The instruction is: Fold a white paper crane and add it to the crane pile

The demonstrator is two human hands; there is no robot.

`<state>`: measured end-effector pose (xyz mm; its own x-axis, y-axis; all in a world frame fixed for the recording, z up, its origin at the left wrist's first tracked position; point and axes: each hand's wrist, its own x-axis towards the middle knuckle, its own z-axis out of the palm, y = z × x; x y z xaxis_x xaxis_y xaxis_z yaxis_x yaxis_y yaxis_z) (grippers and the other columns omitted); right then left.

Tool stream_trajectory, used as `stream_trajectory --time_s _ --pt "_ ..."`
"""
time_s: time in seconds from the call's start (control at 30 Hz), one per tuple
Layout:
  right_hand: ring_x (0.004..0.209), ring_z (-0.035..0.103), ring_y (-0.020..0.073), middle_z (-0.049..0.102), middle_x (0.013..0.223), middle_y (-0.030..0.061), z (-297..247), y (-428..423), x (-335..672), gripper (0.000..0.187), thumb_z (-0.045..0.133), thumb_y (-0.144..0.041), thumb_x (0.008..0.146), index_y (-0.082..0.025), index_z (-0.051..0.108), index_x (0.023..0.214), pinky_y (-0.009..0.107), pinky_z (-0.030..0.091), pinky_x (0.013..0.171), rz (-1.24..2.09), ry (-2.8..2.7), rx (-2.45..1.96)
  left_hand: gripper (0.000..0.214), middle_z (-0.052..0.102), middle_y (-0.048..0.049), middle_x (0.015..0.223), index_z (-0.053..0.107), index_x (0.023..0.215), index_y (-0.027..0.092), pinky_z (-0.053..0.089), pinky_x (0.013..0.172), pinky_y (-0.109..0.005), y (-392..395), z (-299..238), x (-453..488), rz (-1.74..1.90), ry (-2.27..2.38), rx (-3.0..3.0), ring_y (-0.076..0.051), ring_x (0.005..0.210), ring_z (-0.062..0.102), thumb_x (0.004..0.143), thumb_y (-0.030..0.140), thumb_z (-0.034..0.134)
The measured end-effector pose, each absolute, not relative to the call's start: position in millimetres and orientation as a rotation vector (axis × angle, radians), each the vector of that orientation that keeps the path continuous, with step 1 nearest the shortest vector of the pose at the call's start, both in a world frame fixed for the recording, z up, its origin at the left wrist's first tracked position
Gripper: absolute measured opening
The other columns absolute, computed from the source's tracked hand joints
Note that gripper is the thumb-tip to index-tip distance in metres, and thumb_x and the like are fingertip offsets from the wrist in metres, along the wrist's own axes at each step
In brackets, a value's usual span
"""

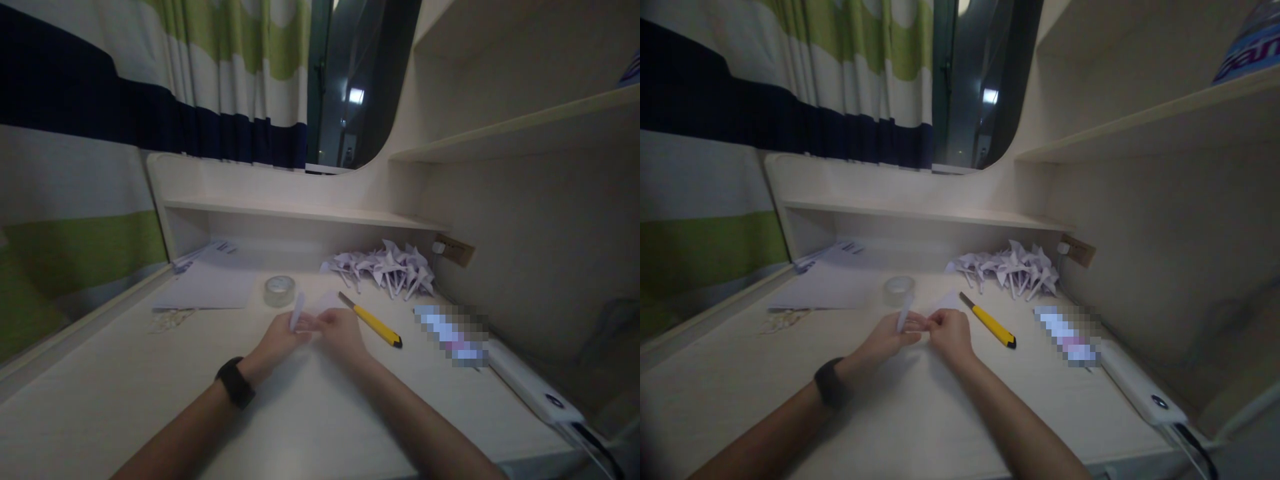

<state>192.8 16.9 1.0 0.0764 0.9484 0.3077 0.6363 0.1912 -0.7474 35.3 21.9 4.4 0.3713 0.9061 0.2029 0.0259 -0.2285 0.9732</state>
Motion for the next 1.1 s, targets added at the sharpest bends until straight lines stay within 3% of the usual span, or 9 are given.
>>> stream_trajectory --time_s 0.17,0.3,0.47,0.6,0.73,0.8,0.87,1.0,1.1 --pt "0.073 0.061 0.0210 0.070 0.074 0.0085 -5.4 5.5 187.9 0.016 0.058 -0.023 0.082 -0.019 0.070 0.072 0.029 0.040 0.067 -0.002 -1.782 -1.578 0.020 0.072 -0.0080 0.086 0.070 0.082 0.015 0.048 0.075 -0.032 21.9 3.8 37.0 1.030 0.871 1.571 -0.022 0.080 0.065 0.061 0.015 0.071" --pt "0.077 0.058 0.0197 0.065 0.076 0.0064 -1.0 1.0 186.6 0.012 0.056 -0.018 0.082 -0.019 0.064 0.072 0.029 0.041 0.073 -0.077 -1.772 -1.338 0.042 0.068 -0.0048 0.077 0.064 0.107 0.014 0.039 0.051 -0.023 23.5 5.5 31.1 0.999 0.892 1.388 -0.013 0.057 0.056 0.067 0.024 0.074" --pt "0.078 0.059 0.0182 0.064 0.080 0.0044 15.9 1.7 194.1 0.017 0.055 -0.031 0.088 -0.020 0.059 0.076 0.030 0.045 0.075 0.162 -1.477 -1.077 0.045 0.055 0.0020 0.062 0.062 0.103 0.013 0.017 0.041 -0.021 22.7 11.5 22.5 0.916 0.939 1.330 -0.005 0.041 0.033 0.069 0.039 0.077" --pt "0.083 0.063 0.0180 0.068 0.086 0.0050 19.0 6.1 194.0 0.020 0.055 -0.037 0.088 -0.021 0.054 0.100 0.032 0.049 0.078 0.560 -1.333 -0.902 0.039 0.054 0.0027 0.062 0.063 0.096 0.015 0.014 0.041 -0.022 21.4 11.8 25.8 0.848 0.929 1.332 -0.005 0.040 0.027 0.070 0.040 0.074" --pt "0.085 0.066 0.0181 0.068 0.094 0.0035 11.6 5.3 181.6 0.067 0.073 -0.025 0.070 -0.026 0.037 0.126 0.034 0.052 0.081 0.835 -1.293 -0.814 0.023 0.061 -0.0030 0.074 0.065 0.083 0.015 0.026 0.046 -0.022 15.1 8.3 39.6 0.859 0.779 1.418 -0.008 0.049 0.039 0.077 0.037 0.065" --pt "0.079 0.067 0.0173 0.068 0.087 0.0007 9.1 3.1 175.2 0.078 0.074 -0.019 0.065 -0.027 0.033 0.130 0.032 0.053 0.077 0.901 -1.268 -0.820 0.018 0.062 -0.0029 0.078 0.067 0.090 0.017 0.032 0.052 -0.022 8.7 9.7 46.9 0.869 0.659 1.449 -0.010 0.057 0.046 0.076 0.029 0.065" --pt "0.073 0.067 0.0164 0.067 0.079 -0.0019 8.5 0.8 171.3 0.079 0.074 -0.016 0.064 -0.026 0.033 0.131 0.030 0.053 0.072 0.936 -1.253 -0.836 0.029 0.061 -0.0010 0.076 0.066 0.102 0.021 0.033 0.052 -0.022 2.0 13.1 51.7 0.847 0.599 1.439 -0.011 0.056 0.046 0.073 0.023 0.065" --pt "0.066 0.066 0.0156 0.065 0.074 -0.0046 10.4 -1.0 171.1 0.078 0.075 -0.019 0.061 -0.026 0.036 0.129 0.026 0.052 0.062 0.984 -1.199 -0.869 0.041 0.051 0.0046 0.066 0.059 0.115 0.024 0.022 0.043 -0.021 -4.0 16.9 50.7 0.746 0.581 1.354 -0.006 0.043 0.030 0.074 0.022 0.064" --pt "0.054 0.060 0.0126 0.061 0.069 -0.0079 11.7 0.3 174.1 0.078 0.077 -0.022 0.058 -0.027 0.039 0.126 0.022 0.046 0.050 1.009 -1.148 -0.896 0.036 0.045 0.0068 0.062 0.059 0.110 0.020 0.015 0.039 -0.020 -0.1 12.6 45.8 0.711 0.590 1.344 -0.004 0.040 0.024 0.075 0.026 0.065"
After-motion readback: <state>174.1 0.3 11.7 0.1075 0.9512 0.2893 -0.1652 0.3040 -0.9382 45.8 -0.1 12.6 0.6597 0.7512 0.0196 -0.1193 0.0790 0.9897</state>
